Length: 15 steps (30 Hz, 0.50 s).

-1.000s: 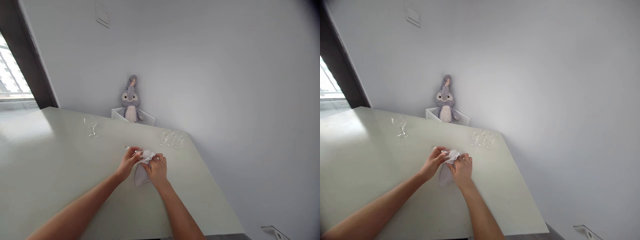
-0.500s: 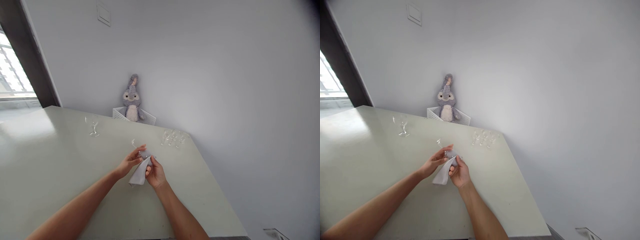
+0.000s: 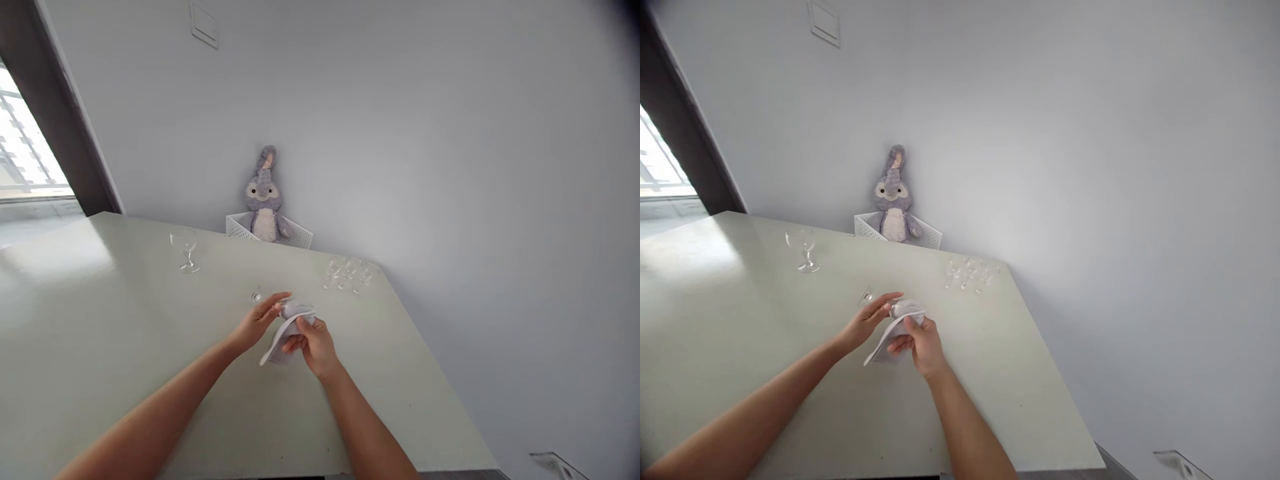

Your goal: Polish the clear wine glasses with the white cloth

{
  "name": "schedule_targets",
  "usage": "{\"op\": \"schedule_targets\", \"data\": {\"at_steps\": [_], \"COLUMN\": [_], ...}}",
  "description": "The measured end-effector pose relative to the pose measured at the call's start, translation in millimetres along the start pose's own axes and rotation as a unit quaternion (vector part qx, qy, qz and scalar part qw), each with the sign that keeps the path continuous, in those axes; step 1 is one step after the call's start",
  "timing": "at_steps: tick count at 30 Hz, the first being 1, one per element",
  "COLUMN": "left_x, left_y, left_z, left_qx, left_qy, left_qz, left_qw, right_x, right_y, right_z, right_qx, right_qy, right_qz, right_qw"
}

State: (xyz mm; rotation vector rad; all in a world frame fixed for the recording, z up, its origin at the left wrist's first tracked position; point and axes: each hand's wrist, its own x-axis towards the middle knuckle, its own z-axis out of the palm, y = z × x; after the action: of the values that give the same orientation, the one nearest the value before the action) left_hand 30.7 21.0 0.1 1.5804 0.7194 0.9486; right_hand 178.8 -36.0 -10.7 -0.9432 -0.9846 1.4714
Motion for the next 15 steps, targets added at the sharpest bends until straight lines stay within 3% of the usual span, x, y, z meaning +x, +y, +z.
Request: {"op": "schedule_targets", "data": {"at_steps": [2, 4, 7, 11, 13, 15], "left_x": [-2, -3, -2, 1, 1, -1], "left_y": [6, 10, 9, -4, -8, -8], "left_z": [-1.6, -3.0, -4.2, -2.3, -0.2, 1.9], "left_qx": [-0.021, -0.05, -0.082, -0.044, 0.0, 0.018], "left_qy": [-0.022, -0.038, -0.028, 0.016, 0.047, 0.045], "left_qz": [0.017, 0.015, -0.021, -0.075, -0.055, -0.027], "left_qw": [0.999, 0.998, 0.996, 0.996, 0.997, 0.998], "right_x": [2, 2, -2, -7, -4, 0], "right_y": [-1, 1, 5, 11, 12, 10], "right_z": [-1, 1, 6, 10, 9, 6], "right_qx": [0.116, 0.143, 0.002, -0.222, -0.205, -0.098], "right_qy": [-0.008, -0.019, -0.029, 0.001, 0.007, 0.014], "right_qz": [0.03, 0.038, 0.003, -0.092, -0.086, -0.039], "right_qw": [0.993, 0.989, 1.0, 0.971, 0.975, 0.994]}}
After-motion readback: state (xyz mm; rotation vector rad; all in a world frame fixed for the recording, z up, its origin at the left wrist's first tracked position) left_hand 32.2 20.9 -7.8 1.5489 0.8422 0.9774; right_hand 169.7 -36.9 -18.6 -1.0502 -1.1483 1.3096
